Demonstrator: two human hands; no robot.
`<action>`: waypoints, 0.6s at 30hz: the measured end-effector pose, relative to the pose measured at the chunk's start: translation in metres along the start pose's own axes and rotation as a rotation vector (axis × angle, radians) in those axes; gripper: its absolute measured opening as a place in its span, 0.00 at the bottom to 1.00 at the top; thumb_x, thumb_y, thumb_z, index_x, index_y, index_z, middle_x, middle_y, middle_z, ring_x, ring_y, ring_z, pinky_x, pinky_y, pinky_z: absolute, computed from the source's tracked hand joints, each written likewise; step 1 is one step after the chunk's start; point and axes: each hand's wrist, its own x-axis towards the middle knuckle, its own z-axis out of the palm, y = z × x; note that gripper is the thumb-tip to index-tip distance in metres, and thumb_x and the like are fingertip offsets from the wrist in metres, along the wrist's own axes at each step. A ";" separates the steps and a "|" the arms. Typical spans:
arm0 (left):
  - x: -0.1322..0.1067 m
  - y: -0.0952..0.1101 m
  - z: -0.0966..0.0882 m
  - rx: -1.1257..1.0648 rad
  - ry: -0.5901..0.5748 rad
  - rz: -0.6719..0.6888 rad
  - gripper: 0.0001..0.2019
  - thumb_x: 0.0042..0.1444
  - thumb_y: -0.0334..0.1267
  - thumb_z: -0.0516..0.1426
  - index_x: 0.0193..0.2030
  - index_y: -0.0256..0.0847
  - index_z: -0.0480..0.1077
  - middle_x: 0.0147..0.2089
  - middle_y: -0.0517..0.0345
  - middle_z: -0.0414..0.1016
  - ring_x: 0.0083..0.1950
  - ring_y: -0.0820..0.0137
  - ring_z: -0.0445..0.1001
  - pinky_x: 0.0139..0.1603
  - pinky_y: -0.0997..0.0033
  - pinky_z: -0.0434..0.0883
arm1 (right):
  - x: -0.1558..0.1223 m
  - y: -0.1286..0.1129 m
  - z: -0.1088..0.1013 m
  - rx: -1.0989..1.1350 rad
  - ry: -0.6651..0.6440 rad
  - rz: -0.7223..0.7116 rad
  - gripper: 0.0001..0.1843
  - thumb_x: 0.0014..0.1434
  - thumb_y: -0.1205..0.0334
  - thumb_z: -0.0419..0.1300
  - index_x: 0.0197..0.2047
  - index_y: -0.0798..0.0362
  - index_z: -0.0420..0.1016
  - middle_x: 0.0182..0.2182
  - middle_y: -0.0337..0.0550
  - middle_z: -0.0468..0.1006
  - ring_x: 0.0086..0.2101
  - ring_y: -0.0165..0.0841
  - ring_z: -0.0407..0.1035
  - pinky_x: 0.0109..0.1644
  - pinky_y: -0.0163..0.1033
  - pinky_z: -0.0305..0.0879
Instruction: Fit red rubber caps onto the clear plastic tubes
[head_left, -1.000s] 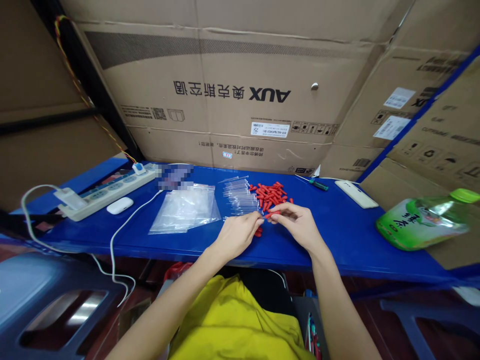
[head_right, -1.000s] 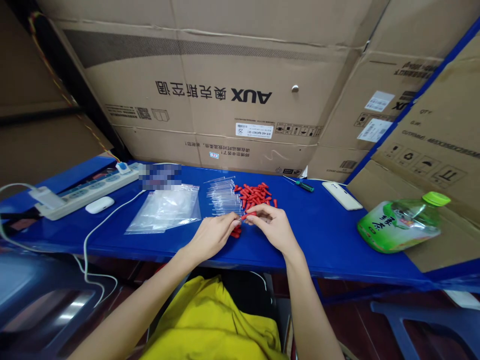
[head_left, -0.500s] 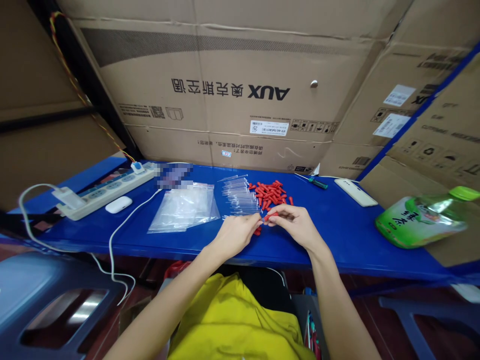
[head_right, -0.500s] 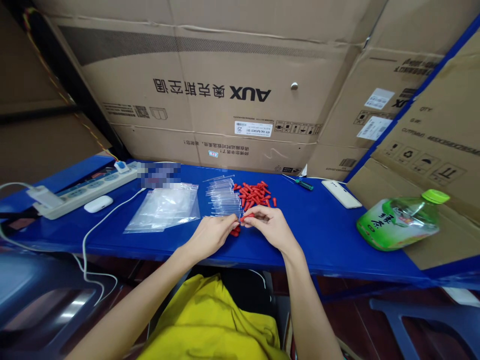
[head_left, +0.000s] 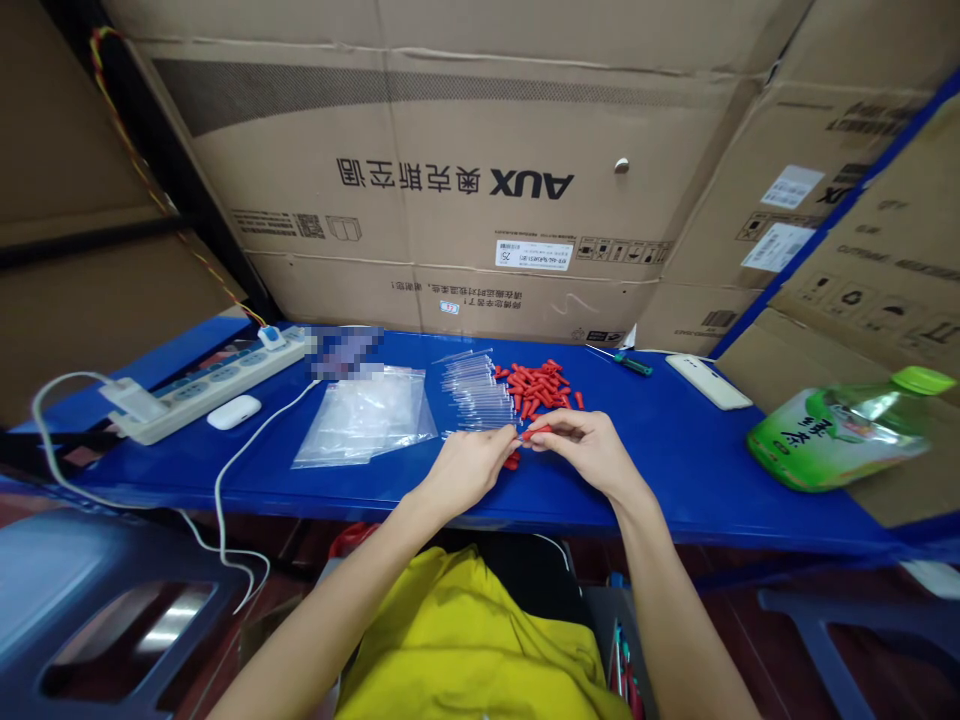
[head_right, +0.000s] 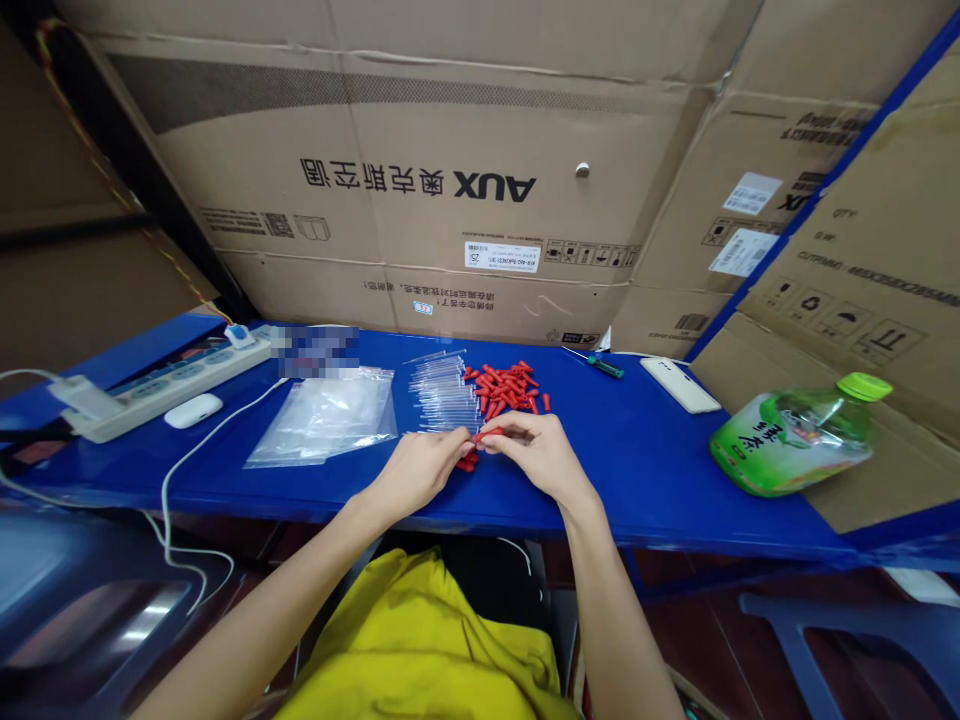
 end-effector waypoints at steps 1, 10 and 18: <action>0.000 0.000 0.000 -0.005 0.001 0.000 0.14 0.78 0.43 0.44 0.46 0.43 0.68 0.41 0.58 0.86 0.41 0.62 0.84 0.35 0.71 0.69 | 0.000 0.000 0.001 0.008 0.005 0.001 0.16 0.52 0.50 0.76 0.37 0.52 0.86 0.32 0.43 0.87 0.35 0.41 0.84 0.47 0.46 0.83; 0.000 0.000 0.000 -0.019 0.000 -0.007 0.17 0.78 0.45 0.43 0.45 0.42 0.68 0.39 0.56 0.84 0.39 0.63 0.84 0.36 0.72 0.70 | 0.001 0.003 0.003 0.027 0.008 -0.012 0.14 0.52 0.51 0.76 0.38 0.51 0.88 0.33 0.43 0.88 0.35 0.41 0.84 0.47 0.47 0.84; 0.000 0.001 0.000 0.009 -0.015 -0.006 0.16 0.78 0.44 0.44 0.46 0.41 0.68 0.40 0.53 0.85 0.40 0.62 0.84 0.36 0.72 0.70 | 0.001 0.005 0.003 0.023 -0.011 -0.022 0.14 0.53 0.52 0.76 0.38 0.51 0.88 0.34 0.44 0.88 0.35 0.41 0.85 0.46 0.45 0.84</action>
